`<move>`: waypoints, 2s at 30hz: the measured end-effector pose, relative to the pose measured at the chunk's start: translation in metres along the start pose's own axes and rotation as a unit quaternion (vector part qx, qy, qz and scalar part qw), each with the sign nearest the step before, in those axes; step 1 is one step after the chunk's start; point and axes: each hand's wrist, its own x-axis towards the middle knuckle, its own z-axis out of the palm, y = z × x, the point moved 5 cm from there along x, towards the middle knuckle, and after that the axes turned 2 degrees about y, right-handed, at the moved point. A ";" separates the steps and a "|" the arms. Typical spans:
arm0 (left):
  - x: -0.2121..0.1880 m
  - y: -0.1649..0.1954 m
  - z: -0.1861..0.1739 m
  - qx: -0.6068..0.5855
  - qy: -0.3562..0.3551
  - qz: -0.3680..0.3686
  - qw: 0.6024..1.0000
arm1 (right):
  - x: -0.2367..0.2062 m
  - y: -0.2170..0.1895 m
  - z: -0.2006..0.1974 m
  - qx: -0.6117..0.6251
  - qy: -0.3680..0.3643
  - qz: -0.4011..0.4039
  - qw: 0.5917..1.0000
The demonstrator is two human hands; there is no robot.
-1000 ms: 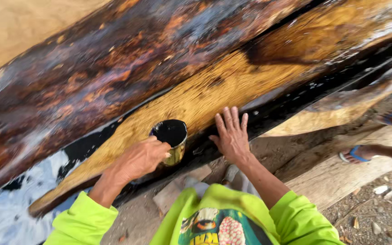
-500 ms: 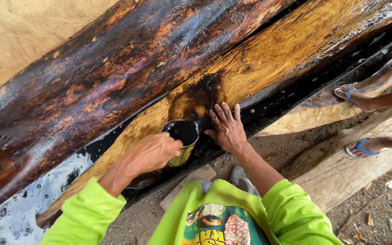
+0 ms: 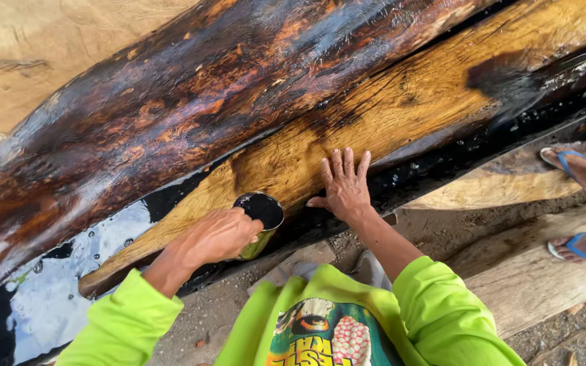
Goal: The person pours water from a tin can over large curved wooden logs and planks resting on a wooden frame, then rubs the wet surfaces with their bare hand. They move along the wood, refilling the can from a water trough below, and repeat the pouring and rubbing on different sections.
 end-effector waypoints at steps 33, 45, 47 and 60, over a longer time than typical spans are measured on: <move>0.099 0.034 -0.015 0.038 -0.120 0.111 0.986 | -0.027 0.088 -0.008 0.077 0.063 0.132 0.986; 0.140 0.086 -0.066 -0.038 0.088 0.157 0.983 | -0.033 0.166 -0.006 0.128 0.135 0.106 0.977; 0.137 0.082 -0.061 -0.017 0.066 0.110 0.992 | -0.027 0.160 0.006 0.128 0.107 0.116 0.979; 0.177 0.092 -0.056 0.020 -0.088 0.099 0.991 | -0.022 0.139 -0.005 0.206 0.151 0.068 0.964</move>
